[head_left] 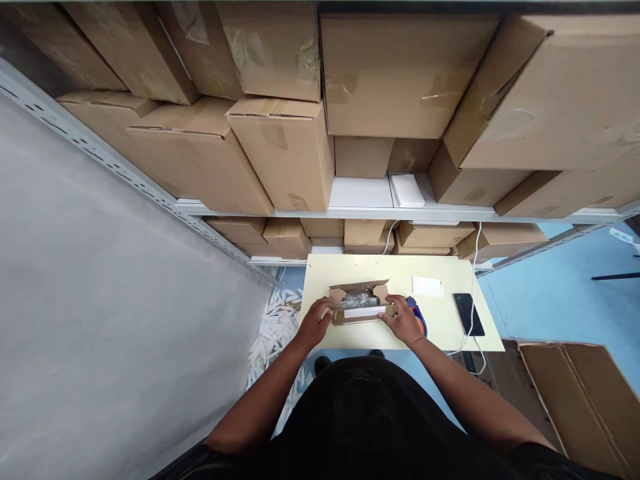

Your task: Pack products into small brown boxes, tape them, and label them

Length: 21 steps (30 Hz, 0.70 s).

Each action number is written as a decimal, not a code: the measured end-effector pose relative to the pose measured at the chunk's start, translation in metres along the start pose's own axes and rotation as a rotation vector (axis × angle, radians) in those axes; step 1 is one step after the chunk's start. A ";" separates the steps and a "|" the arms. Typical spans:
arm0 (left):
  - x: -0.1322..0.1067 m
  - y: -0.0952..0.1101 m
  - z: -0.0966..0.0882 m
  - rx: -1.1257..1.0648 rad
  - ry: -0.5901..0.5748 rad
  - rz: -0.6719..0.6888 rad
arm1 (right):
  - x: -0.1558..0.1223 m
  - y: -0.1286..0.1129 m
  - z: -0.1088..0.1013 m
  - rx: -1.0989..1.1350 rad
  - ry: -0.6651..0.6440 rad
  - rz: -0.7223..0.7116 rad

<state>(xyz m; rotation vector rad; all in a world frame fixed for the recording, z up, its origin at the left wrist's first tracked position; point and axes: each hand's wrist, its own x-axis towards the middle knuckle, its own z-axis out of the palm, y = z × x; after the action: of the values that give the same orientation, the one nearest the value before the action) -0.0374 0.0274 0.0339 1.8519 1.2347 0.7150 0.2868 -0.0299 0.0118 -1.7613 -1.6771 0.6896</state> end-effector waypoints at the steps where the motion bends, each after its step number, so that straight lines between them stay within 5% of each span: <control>1: 0.008 0.002 -0.001 0.010 0.054 -0.015 | 0.003 -0.001 0.000 -0.014 0.002 0.018; 4: 0.038 0.011 -0.004 0.014 0.108 -0.084 | 0.009 -0.004 0.001 -0.053 -0.002 0.036; 8: 0.060 0.024 -0.003 0.015 -0.046 -0.100 | 0.007 -0.007 0.004 -0.068 -0.006 0.023; 15: 0.022 0.024 0.021 0.229 0.022 0.162 | -0.002 -0.007 0.011 -0.098 0.088 0.097; 21: 0.025 0.024 0.042 0.314 0.115 0.112 | -0.007 -0.004 0.007 -0.135 0.008 0.008</control>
<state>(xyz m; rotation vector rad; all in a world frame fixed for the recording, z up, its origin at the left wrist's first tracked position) 0.0164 0.0331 0.0325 2.1755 1.3894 0.7288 0.2784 -0.0364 0.0103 -1.8617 -1.7486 0.5838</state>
